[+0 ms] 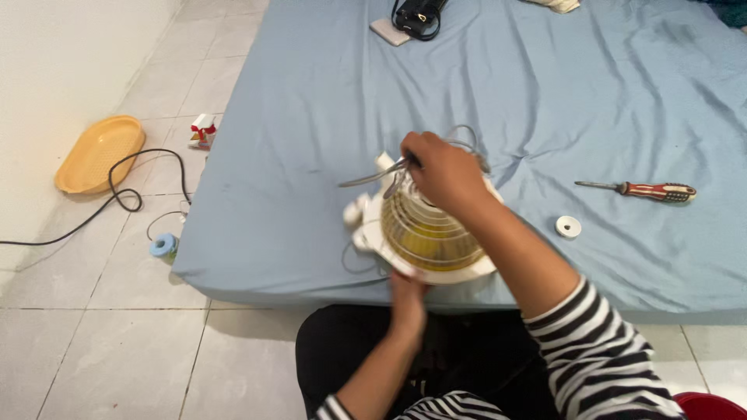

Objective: The person uses a screwdriver to remove screws from the base and cage of a small electric fan. They loosen multiple screws around the fan's perimeter and remove a central cap, then continue unscrewing additional fasteners on the base.

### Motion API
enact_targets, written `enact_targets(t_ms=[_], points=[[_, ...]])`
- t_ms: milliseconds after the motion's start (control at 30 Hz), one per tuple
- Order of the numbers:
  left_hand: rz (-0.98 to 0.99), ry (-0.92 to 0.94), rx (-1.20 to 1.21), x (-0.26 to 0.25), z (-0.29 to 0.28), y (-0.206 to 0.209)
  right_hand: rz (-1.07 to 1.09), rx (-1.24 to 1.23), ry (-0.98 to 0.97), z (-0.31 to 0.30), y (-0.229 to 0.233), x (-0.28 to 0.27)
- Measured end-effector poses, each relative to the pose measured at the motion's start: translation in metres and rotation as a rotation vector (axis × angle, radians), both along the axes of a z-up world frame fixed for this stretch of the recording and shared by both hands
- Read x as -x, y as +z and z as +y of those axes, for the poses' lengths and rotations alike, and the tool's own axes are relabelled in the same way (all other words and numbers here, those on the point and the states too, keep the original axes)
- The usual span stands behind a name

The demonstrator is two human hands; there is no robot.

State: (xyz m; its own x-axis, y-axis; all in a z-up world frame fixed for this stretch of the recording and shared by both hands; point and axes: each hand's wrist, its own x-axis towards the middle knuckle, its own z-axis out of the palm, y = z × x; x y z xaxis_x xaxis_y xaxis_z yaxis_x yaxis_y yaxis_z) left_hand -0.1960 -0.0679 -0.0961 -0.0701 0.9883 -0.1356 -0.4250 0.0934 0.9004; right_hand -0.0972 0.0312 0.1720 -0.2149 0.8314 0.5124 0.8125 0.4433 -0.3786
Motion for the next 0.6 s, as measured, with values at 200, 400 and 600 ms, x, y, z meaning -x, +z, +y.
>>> enact_targets(t_ms=[200, 400, 600], points=[[-0.142, -0.386, 0.300, -0.092, -0.026, 0.014, 0.076, -0.044, 0.040, 0.025, 0.017, -0.039], [-0.223, -0.525, 0.336, -0.098, -0.023, 0.022, 0.012, -0.026, -0.103, 0.115, -0.022, -0.065], [-0.258, -0.679, 0.384, 0.021, -0.042, 0.015, -0.175, 0.454, -0.064, 0.170, -0.092, -0.091]])
